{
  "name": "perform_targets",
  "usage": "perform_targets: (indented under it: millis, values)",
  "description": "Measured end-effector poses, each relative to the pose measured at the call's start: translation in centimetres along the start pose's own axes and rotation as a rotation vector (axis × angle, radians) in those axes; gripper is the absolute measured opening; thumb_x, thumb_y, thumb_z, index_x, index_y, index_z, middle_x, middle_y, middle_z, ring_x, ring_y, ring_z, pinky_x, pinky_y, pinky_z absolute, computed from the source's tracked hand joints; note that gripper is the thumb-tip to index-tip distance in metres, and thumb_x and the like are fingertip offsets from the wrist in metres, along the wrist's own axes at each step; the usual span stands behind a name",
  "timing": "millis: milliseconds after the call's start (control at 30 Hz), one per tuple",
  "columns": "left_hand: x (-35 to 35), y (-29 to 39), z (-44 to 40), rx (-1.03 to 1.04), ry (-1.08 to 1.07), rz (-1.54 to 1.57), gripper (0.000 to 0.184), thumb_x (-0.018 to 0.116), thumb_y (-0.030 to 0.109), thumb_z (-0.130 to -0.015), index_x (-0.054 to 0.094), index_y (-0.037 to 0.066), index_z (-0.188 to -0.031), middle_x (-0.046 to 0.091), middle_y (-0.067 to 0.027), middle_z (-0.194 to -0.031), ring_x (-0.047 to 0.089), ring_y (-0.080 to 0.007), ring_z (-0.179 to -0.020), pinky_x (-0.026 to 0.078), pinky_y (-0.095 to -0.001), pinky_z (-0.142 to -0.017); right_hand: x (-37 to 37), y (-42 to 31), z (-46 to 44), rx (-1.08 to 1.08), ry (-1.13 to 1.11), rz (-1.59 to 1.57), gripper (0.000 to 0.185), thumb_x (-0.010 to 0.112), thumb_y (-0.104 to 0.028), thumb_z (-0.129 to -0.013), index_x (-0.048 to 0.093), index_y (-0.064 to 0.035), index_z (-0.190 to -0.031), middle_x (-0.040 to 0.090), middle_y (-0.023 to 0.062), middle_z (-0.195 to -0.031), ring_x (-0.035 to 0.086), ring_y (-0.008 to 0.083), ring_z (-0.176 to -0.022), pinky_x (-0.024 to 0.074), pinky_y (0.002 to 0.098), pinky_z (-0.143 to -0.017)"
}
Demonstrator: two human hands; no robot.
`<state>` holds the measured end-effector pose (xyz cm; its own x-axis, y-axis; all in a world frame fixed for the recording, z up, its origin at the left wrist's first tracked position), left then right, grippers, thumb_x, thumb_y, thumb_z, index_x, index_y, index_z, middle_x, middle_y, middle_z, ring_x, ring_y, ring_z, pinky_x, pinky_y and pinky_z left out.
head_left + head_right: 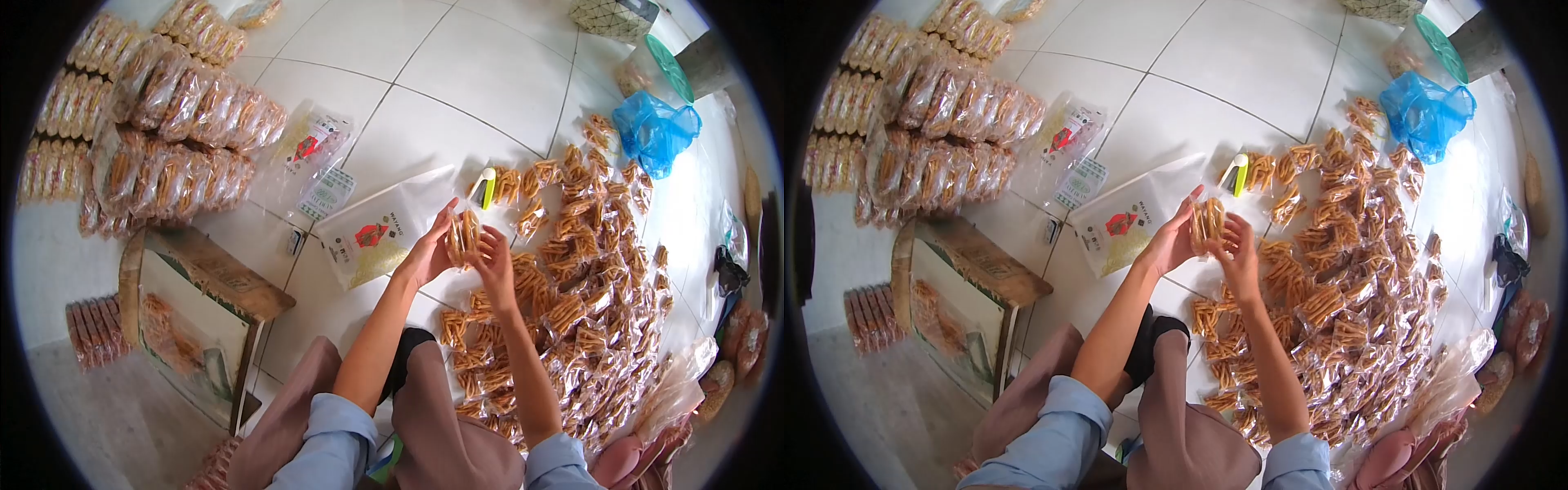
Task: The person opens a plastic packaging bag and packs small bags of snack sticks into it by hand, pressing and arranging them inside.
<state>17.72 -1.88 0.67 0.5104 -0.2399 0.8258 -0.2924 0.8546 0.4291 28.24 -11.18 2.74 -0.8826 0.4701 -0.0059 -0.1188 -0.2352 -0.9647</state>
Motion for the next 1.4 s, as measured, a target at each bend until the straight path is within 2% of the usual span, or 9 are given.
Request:
perform_targets:
  millis: [300, 467, 567, 700, 933, 1000, 1067, 1167, 1400]
  values:
    - [0.0, -0.1, 0.4, 0.009, -0.029, 0.068, 0.048, 0.037, 0.036, -0.093, 0.021, 0.025, -0.137, 0.042, -0.0056, -0.126, 0.048, -0.0195, -0.110, 0.041, -0.0376, -0.091, -1.0, -0.9, -1.1, 0.291, -0.107, -0.096, 0.050, 0.065, -0.011, -0.078, 0.040, -0.0094, -0.121, 0.055, 0.0107, -0.097, 0.055, 0.0141, -0.081, 0.0462, 0.0270, -0.071]
    - [-0.4, 0.7, 0.2, 0.183, 0.082, -0.060, 0.046, 0.036, 0.034, -0.093, 0.027, 0.019, -0.135, 0.042, -0.0058, -0.126, 0.044, -0.0179, -0.113, 0.036, -0.0337, -0.095, -3.1, -0.2, -1.5, 0.193, -0.084, -0.014, 0.042, 0.064, -0.010, -0.077, 0.046, -0.0086, -0.116, 0.060, 0.0038, -0.078, 0.054, 0.0081, -0.072, 0.0423, 0.0212, -0.060]
    - [-0.6, 1.3, -0.2, 0.478, 0.142, -0.794, 0.050, 0.033, 0.042, -0.092, 0.034, 0.012, -0.132, 0.045, -0.0065, -0.124, 0.040, -0.0150, -0.114, 0.033, -0.0313, -0.096, -4.3, -2.5, -1.5, 0.304, -0.273, 0.226, 0.023, 0.059, -0.014, -0.083, 0.058, -0.0044, -0.104, 0.057, 0.0004, -0.069, 0.049, 0.0056, -0.060, 0.0375, 0.0202, -0.054]
    - [-0.2, -1.4, -1.0, 0.100, -0.150, -0.454, 0.051, 0.034, 0.043, -0.092, 0.032, 0.011, -0.133, 0.048, -0.0101, -0.119, 0.045, -0.0179, -0.112, 0.034, -0.0312, -0.097, -4.8, -2.5, -3.2, 0.395, -0.335, 0.157, 0.022, 0.058, -0.013, -0.083, 0.056, -0.0015, -0.102, 0.056, 0.0000, -0.069, 0.048, 0.0056, -0.058, 0.0373, 0.0195, -0.051]
    - [0.4, -1.9, 0.1, 0.248, -0.012, -0.636, 0.071, 0.055, 0.051, -0.080, 0.032, 0.007, -0.131, 0.049, -0.0092, -0.118, 0.051, -0.0163, -0.106, 0.039, -0.0298, -0.092, -2.7, -0.1, -7.5, 0.523, -0.203, -0.181, 0.020, 0.056, -0.010, -0.084, 0.052, 0.0035, -0.098, 0.059, 0.0102, -0.078, 0.058, 0.0165, -0.061, 0.0485, 0.0239, -0.057]
    - [-0.8, -0.8, 0.2, 0.082, 0.223, -0.623, 0.061, 0.061, 0.040, -0.079, 0.039, 0.004, -0.123, 0.054, -0.0094, -0.110, 0.055, -0.0171, -0.099, 0.042, -0.0312, -0.089, -2.3, -0.5, -8.0, 0.508, -0.173, -0.350, 0.021, 0.055, -0.011, -0.085, 0.052, 0.0042, -0.098, 0.059, 0.0124, -0.082, 0.059, 0.0198, -0.064, 0.0496, 0.0249, -0.059]
    - [-4.4, -0.7, 0.0, 0.079, 0.253, -0.093, 0.050, 0.064, 0.020, -0.077, 0.041, 0.001, -0.117, 0.055, -0.0151, -0.104, 0.061, -0.0227, -0.087, 0.049, -0.0339, -0.081, -3.2, 0.6, -8.4, 0.464, -0.147, -0.263, 0.025, 0.056, -0.014, -0.084, 0.050, 0.0054, -0.100, 0.060, 0.0154, -0.083, 0.061, 0.0219, -0.068, 0.0493, 0.0258, -0.059]
    - [-3.9, 1.2, 1.5, 0.159, 0.287, -0.044, 0.051, 0.061, 0.017, -0.078, 0.038, 0.000, -0.120, 0.053, -0.0150, -0.110, 0.059, -0.0274, -0.092, 0.050, -0.0380, -0.080, -5.7, 4.6, -7.4, 0.161, -0.085, 0.577, 0.045, 0.067, -0.024, -0.075, 0.049, 0.0037, -0.105, 0.058, 0.0189, -0.089, 0.059, 0.0314, -0.078, 0.0480, 0.0374, -0.068]
    - [-3.7, 2.0, 3.3, 0.201, 0.292, -0.038, 0.063, 0.061, 0.014, -0.076, 0.033, 0.029, -0.131, 0.052, -0.0080, -0.109, 0.054, -0.0189, -0.090, 0.050, -0.0376, -0.073, -3.1, 7.3, -3.3, 0.080, 0.134, 1.014, 0.046, 0.077, -0.029, -0.061, 0.058, -0.0020, -0.094, 0.051, 0.0173, -0.108, 0.042, 0.0370, -0.105, 0.0348, 0.0440, -0.089]
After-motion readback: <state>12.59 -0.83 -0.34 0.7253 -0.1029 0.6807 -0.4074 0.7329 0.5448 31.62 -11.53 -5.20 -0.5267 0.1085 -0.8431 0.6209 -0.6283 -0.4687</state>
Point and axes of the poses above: each hand's wrist, its own z-axis away from the middle knuckle, its own x-axis out of the palm, y = z × x, the point moved 1 cm from there along -z, towards the middle knuckle
